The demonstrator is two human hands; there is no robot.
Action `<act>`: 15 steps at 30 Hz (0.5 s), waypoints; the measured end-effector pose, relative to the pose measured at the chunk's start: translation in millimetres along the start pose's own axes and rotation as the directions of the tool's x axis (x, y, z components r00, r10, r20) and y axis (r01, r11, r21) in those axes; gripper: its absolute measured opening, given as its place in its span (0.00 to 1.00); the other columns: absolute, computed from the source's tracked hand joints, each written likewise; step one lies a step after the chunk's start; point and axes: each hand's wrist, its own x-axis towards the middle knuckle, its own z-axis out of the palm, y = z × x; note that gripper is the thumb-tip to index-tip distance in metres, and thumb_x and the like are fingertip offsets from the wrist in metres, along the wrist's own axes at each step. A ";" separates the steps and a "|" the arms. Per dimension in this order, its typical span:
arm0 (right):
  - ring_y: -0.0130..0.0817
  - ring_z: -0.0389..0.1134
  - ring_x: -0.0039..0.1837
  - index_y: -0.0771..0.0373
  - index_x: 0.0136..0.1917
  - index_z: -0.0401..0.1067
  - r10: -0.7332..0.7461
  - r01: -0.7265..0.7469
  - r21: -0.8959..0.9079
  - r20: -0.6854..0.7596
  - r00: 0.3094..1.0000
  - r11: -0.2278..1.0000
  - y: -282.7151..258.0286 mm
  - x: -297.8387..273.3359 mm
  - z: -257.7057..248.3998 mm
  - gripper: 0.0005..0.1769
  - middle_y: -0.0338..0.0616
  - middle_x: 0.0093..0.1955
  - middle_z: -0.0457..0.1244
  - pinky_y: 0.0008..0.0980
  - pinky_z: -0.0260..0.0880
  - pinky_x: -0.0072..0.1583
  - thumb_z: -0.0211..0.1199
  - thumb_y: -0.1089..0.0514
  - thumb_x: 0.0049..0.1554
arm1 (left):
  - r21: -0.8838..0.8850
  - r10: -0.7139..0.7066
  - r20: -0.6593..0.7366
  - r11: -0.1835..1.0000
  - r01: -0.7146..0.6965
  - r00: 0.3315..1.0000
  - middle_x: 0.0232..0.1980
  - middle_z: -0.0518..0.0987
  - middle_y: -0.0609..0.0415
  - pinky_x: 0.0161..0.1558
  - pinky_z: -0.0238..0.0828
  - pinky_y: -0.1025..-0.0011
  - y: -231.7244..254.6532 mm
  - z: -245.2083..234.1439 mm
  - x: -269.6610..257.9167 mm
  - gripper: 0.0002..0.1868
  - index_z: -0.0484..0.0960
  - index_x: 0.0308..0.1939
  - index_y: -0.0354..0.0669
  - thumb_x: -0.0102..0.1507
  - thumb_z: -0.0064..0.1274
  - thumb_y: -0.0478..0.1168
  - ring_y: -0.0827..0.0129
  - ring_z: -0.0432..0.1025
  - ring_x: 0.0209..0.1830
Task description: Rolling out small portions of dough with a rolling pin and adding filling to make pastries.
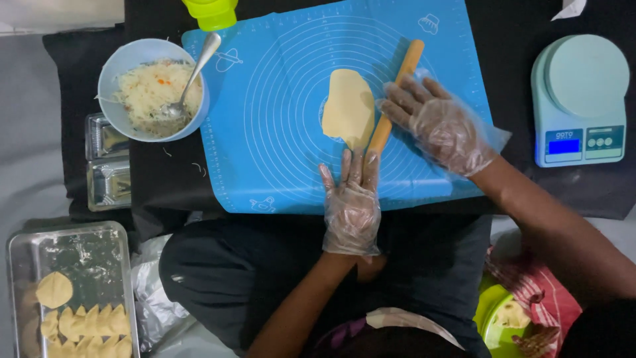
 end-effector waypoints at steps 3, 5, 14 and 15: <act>0.31 0.35 0.86 0.42 0.76 0.53 -0.150 -0.012 -0.666 -0.186 0.971 0.745 -19.5 17.2 -57.1 0.27 0.28 0.85 0.45 0.39 0.26 0.85 0.46 0.47 0.64 | -0.071 0.004 -0.043 0.997 -0.007 0.999 0.78 0.64 0.39 0.75 0.39 0.29 -4.7 6.6 0.2 0.36 0.61 0.77 0.39 0.64 0.49 0.33 0.46 0.58 0.79; 0.33 0.42 0.85 0.46 0.71 0.61 -0.190 0.094 -0.524 -0.131 0.973 0.846 -18.7 25.0 -72.1 0.24 0.31 0.81 0.53 0.40 0.33 0.85 0.50 0.50 0.61 | -0.091 0.000 -0.117 0.996 -0.011 0.993 0.75 0.67 0.39 0.74 0.42 0.30 -6.9 4.3 0.6 0.35 0.62 0.77 0.38 0.64 0.49 0.32 0.46 0.61 0.77; 0.33 0.52 0.82 0.49 0.69 0.64 -0.358 0.254 -0.486 -0.133 0.924 0.836 -17.1 69.2 -100.8 0.24 0.36 0.79 0.58 0.33 0.43 0.84 0.55 0.51 0.60 | -0.039 -0.028 -0.150 0.999 0.022 0.988 0.79 0.62 0.36 0.77 0.40 0.32 -30.5 -13.5 0.4 0.37 0.59 0.77 0.36 0.64 0.53 0.32 0.44 0.55 0.81; 0.34 0.53 0.82 0.49 0.64 0.70 -0.331 0.275 -0.421 -0.064 0.941 0.864 -22.7 74.8 -106.8 0.21 0.39 0.79 0.59 0.34 0.43 0.84 0.56 0.52 0.57 | 0.026 -0.027 -0.155 0.999 0.032 0.987 0.80 0.59 0.34 0.76 0.39 0.31 -33.0 -11.0 0.8 0.37 0.58 0.78 0.35 0.65 0.53 0.32 0.43 0.53 0.81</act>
